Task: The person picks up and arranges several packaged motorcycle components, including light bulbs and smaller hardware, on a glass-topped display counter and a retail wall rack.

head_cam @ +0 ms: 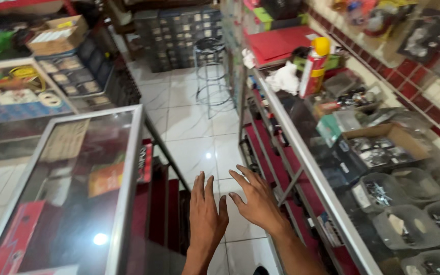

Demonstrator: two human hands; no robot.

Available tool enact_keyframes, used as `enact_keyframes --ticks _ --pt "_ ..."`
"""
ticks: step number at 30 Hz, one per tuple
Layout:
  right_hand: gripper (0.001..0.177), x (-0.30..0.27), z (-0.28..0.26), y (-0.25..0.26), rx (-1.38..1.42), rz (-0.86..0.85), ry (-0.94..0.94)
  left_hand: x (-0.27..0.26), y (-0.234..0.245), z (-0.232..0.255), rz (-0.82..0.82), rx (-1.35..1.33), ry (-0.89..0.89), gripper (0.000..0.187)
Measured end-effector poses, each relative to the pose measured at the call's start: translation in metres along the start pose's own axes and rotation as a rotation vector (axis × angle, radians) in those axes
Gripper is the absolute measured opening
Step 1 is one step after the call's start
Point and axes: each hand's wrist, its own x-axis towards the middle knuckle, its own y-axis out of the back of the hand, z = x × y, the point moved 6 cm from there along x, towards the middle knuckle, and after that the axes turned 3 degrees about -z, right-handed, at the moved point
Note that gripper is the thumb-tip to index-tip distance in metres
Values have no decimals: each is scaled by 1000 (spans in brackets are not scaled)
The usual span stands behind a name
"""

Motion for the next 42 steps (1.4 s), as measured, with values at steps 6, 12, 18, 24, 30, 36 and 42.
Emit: enact_keyframes --ticks 6,12,18,24,30,36,42 --pt "58 13 53 60 -40 189 -61 55 -55 44 -34 -83 -124 57" --pt "57 -17 102 122 -104 423 -138 87 -124 109 -166 -233 -252 63" --pt "53 -54 137 176 -146 611 -339 109 -173 183 -283 -411 -423 65" --pt "51 -83 147 222 -218 859 -422 133 -209 246 -464 -617 -510 63" --pt "57 -92 165 270 -348 991 -638 173 -232 312 -457 -860 -756 63" --pt "83 -90 211 340 -434 982 -817 230 -299 381 -876 -905 -634 73" --pt "98 -87 263 377 -501 1052 -745 248 -354 434 -874 -995 -757 93"
